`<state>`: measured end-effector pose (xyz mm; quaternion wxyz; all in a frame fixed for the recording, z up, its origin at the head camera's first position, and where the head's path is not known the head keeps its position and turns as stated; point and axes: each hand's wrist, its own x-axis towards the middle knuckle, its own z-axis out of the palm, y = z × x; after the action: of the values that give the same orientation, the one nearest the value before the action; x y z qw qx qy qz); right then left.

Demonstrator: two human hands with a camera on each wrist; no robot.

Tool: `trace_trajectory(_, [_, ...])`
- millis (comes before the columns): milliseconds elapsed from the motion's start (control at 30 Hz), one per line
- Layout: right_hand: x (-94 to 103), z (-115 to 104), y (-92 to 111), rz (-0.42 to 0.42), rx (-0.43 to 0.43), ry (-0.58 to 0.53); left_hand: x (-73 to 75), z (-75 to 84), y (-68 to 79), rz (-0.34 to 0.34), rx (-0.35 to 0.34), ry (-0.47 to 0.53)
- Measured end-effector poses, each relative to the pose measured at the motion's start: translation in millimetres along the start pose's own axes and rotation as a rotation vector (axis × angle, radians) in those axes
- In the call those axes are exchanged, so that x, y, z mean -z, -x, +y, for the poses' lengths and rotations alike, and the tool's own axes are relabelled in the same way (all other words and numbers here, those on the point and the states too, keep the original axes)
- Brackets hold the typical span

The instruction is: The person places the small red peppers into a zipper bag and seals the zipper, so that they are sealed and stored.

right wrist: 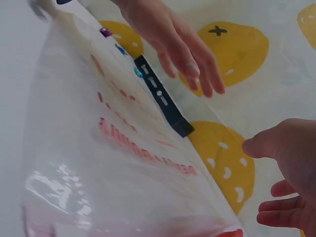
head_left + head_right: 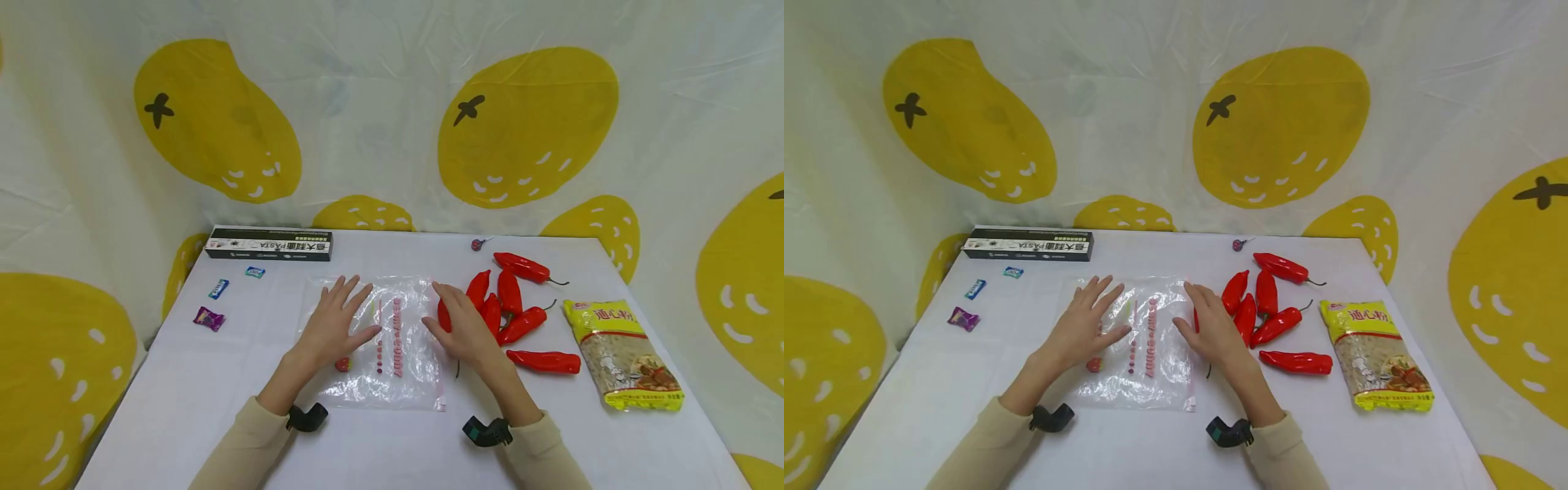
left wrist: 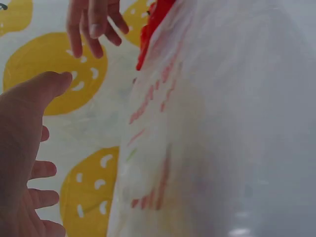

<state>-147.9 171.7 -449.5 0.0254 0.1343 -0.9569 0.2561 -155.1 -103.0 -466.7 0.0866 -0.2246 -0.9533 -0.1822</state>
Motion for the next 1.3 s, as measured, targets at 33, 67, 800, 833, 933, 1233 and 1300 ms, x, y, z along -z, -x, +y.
trace_trajectory(33, [-2.2, -1.1, 0.8, 0.001, -0.007, -0.009, -3.3, -0.2, 1.7, -0.012, -0.001, 0.008])
trace_trajectory(67, [-4.2, -2.6, 1.4, 0.004, -0.011, -0.019, -6.6, -0.6, 3.2, -0.018, -0.004, 0.016])
trace_trajectory(800, [-21.9, -10.1, 8.3, -0.033, -0.132, -0.03, -55.3, -14.4, 16.7, -0.088, -0.019, 0.06])
trace_trajectory(833, [-22.3, -9.7, 8.1, -0.032, -0.137, -0.045, -56.2, -15.5, 16.8, -0.087, -0.021, 0.062])
trace_trajectory(933, [-23.2, -7.4, 6.0, -0.048, -0.161, -0.105, -58.2, -18.1, 17.1, -0.077, -0.021, 0.066])
trace_trajectory(1233, [-18.9, -0.6, 1.4, -0.141, -0.21, -0.258, -62.7, -23.0, 16.3, -0.016, -0.028, 0.054])
trace_trajectory(1300, [-18.3, 0.6, 1.4, -0.167, -0.2, -0.269, -63.5, -24.2, 16.1, -0.001, -0.028, 0.064])
